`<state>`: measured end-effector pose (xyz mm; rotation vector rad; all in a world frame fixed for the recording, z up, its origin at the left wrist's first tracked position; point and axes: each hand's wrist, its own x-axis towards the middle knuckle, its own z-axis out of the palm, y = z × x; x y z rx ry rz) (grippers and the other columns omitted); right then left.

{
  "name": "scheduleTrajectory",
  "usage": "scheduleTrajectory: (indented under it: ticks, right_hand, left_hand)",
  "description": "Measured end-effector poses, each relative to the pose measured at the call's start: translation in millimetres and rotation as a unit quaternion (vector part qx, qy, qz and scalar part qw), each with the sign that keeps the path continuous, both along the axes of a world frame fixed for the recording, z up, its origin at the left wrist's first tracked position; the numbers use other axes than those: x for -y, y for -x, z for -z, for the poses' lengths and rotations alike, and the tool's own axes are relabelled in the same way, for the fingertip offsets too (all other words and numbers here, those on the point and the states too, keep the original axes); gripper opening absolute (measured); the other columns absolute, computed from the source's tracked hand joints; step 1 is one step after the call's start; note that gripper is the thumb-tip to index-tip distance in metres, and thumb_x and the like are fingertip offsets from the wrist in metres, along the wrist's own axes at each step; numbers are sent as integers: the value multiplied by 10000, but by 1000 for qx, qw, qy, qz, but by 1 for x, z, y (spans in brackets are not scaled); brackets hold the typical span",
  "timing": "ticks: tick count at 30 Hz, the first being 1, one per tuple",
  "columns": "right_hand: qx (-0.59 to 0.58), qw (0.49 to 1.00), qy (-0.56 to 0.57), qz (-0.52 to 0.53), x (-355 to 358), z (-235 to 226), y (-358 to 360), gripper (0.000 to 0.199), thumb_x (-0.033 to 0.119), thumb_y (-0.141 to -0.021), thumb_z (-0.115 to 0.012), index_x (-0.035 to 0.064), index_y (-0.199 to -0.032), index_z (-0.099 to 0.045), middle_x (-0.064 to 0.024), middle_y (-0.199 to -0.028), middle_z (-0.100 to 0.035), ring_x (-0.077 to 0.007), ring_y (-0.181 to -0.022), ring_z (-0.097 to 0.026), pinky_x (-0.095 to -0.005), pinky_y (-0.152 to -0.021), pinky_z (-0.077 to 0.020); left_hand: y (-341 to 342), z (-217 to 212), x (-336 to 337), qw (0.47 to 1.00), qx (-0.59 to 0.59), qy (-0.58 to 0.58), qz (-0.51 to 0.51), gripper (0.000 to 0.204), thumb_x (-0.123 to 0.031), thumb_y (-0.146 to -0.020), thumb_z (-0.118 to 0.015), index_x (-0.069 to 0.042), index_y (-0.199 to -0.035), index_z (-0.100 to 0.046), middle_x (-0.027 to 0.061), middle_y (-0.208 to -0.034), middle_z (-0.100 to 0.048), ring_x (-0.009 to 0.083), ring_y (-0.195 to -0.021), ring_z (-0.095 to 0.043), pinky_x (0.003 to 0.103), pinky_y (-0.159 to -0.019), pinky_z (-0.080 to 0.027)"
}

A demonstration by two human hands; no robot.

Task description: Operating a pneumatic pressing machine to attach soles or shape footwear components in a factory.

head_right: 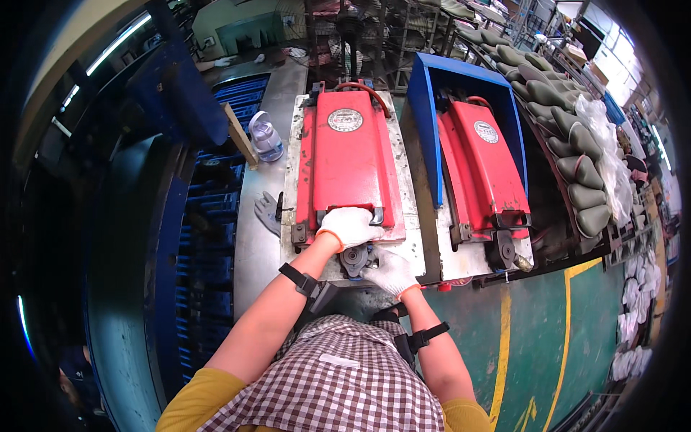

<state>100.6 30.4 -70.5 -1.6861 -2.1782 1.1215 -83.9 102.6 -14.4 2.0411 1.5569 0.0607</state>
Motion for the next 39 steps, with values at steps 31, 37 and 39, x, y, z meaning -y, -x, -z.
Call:
scheduleTrajectory:
  ticks: [31,37,39]
  right_hand:
    - [-25,1000,8,0,0,1,0,469,415,-801,-853,41,-1063,-742,-200,-963,-768,-339,-935,-756,-416,-879,-582]
    - [-17,1000,1,1,0,3,-1,483,434,-795,-850,44,-1061,-751,-205,-976,-768,-359,-949,-752,-429,-882,-580]
    - [-12,1000,5,3,0,4,-1,484,437,-792,-849,46,-1061,-752,-206,-980,-768,-364,-955,-751,-433,-883,-579]
  left_hand:
    - [0,-7,3,1000,-9,-4,8,599,-582,-914,-617,-50,-1097,-823,212,-1129,-788,379,-1032,-766,489,-949,-588]
    - [0,-5,4,1000,-13,-16,12,597,-587,-923,-612,-55,-1095,-822,209,-1128,-788,375,-1038,-766,489,-953,-587]
    - [0,-4,4,1000,-12,-20,13,596,-587,-924,-611,-55,-1094,-821,209,-1127,-788,375,-1036,-766,488,-954,-586]
